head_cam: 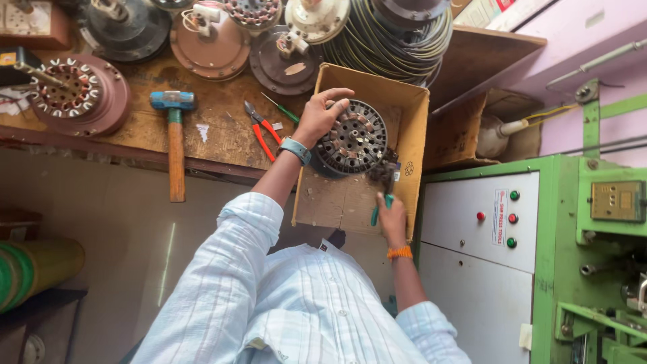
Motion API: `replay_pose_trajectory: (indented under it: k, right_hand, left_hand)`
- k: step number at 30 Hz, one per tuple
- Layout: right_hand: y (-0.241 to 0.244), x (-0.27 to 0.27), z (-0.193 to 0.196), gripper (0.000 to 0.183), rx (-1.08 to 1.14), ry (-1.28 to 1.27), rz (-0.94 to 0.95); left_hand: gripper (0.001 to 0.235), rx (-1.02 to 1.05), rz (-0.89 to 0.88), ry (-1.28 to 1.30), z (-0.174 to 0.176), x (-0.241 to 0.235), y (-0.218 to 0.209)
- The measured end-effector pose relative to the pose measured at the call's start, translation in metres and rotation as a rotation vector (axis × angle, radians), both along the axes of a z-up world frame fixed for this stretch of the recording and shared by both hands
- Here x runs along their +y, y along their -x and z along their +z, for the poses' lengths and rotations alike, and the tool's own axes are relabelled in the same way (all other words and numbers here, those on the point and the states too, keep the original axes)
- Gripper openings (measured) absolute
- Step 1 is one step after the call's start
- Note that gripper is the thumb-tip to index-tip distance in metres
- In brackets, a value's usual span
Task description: The person uses pliers to pull copper windings out of a motor stator placed in a cardboard box. They repeatedly extract coils and place them into the box, then lift the stator to show the empty slots and gather the removed copper pieces.
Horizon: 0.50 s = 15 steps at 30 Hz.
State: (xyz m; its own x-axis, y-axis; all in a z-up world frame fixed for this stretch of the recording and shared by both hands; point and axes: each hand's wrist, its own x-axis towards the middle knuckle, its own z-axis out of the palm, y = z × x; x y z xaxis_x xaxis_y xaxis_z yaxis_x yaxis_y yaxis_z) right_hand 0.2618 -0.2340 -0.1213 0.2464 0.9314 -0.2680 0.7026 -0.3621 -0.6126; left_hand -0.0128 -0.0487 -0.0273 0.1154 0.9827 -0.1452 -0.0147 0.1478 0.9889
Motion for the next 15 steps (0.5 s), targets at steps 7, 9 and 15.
replay_pose_trajectory:
  k: [7, 9, 15]
  right_hand:
    - [0.016, 0.024, 0.066, 0.039, 0.663, -0.031, -0.294]
    - [0.024, 0.013, 0.099, 0.038, 0.746, -0.090, -0.320]
    - [0.041, -0.014, 0.170, 0.043, 0.425, -0.088, -0.044]
  left_hand:
    - [0.033, -0.031, 0.330, -0.202, 0.012, -0.029, -0.014]
    - [0.027, 0.005, 0.430, -0.178, 0.016, -0.036, -0.018]
    - [0.027, 0.088, 0.203, 0.044, 0.016, -0.023, -0.004]
